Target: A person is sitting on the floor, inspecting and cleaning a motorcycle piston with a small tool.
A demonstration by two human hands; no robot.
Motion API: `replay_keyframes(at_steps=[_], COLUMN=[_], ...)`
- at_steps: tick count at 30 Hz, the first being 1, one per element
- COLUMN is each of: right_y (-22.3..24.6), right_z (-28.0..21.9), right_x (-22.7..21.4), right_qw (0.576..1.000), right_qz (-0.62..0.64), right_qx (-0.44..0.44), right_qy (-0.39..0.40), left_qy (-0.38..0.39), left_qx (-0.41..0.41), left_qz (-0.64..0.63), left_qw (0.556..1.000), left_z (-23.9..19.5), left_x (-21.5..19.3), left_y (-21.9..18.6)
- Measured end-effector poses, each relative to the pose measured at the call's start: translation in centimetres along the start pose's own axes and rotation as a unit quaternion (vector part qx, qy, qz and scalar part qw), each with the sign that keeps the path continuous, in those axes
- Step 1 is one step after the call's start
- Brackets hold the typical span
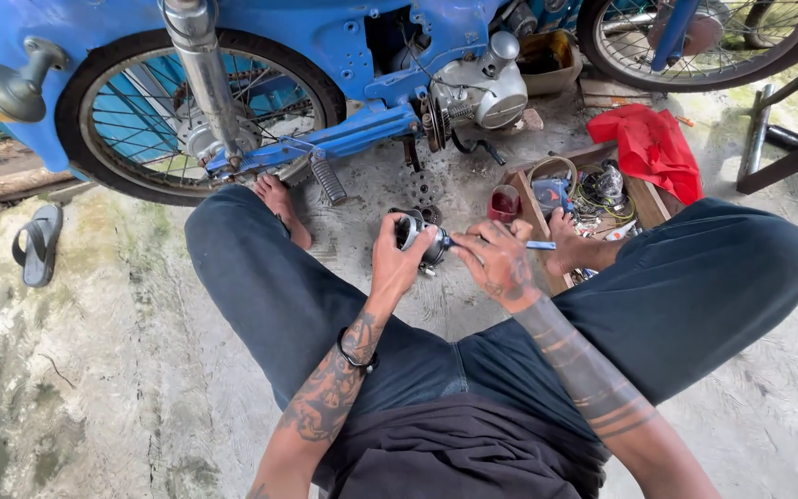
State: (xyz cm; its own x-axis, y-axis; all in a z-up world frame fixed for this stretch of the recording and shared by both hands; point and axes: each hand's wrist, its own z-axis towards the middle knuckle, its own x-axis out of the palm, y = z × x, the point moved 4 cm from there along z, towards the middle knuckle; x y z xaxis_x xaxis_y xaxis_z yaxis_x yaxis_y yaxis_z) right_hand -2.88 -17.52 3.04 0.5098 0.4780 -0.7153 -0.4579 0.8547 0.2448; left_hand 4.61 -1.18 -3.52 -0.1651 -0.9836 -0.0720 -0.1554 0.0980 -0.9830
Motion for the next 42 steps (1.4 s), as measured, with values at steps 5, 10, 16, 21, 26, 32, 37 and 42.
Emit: replay_keyframes(at_steps=[5,10,16,21,26,32,37,42], right_y=[1.3,-0.8,-0.8,-2.1,-4.2,-4.3,-4.3,-5.5], right_z=[0.2,-0.7,-1.2,-2.3,-3.3,-2.6,-2.8,-2.3], right_x=[-0.9,0.4,0.9,1.7,3.2,2.9,2.4,2.7], right_qw=[1.0,1.0,1.0,0.999,0.995,0.986,0.975,0.966], right_qz=[0.02,-0.008,-0.004,0.008,0.065,0.111,0.157,0.192], right_qx=[0.014,0.016,0.014,0.041,0.066,0.105,0.139,0.165], right_qy=[-0.004,-0.005,0.005,0.031,0.03,0.065,0.071,0.056], left_qy=[0.0,-0.004,0.003,0.001,0.015,0.011,0.017,0.034], left_qx=[-0.01,-0.017,-0.011,0.001,0.003,-0.013,-0.013,-0.043], left_qz=[-0.012,-0.015,-0.005,0.003,0.009,0.023,0.026,0.008], left_qw=[1.0,1.0,1.0,1.0,1.0,1.0,0.999,0.998], left_z=[-0.3,-0.2,-0.2,-1.7,-0.2,-0.2,-1.6,1.5], left_x=[0.2,0.5,0.5,0.7,0.9,0.8,1.0,1.4], left_y=[0.3,0.4,0.4,-1.8,0.0,-0.2,-1.7,1.8])
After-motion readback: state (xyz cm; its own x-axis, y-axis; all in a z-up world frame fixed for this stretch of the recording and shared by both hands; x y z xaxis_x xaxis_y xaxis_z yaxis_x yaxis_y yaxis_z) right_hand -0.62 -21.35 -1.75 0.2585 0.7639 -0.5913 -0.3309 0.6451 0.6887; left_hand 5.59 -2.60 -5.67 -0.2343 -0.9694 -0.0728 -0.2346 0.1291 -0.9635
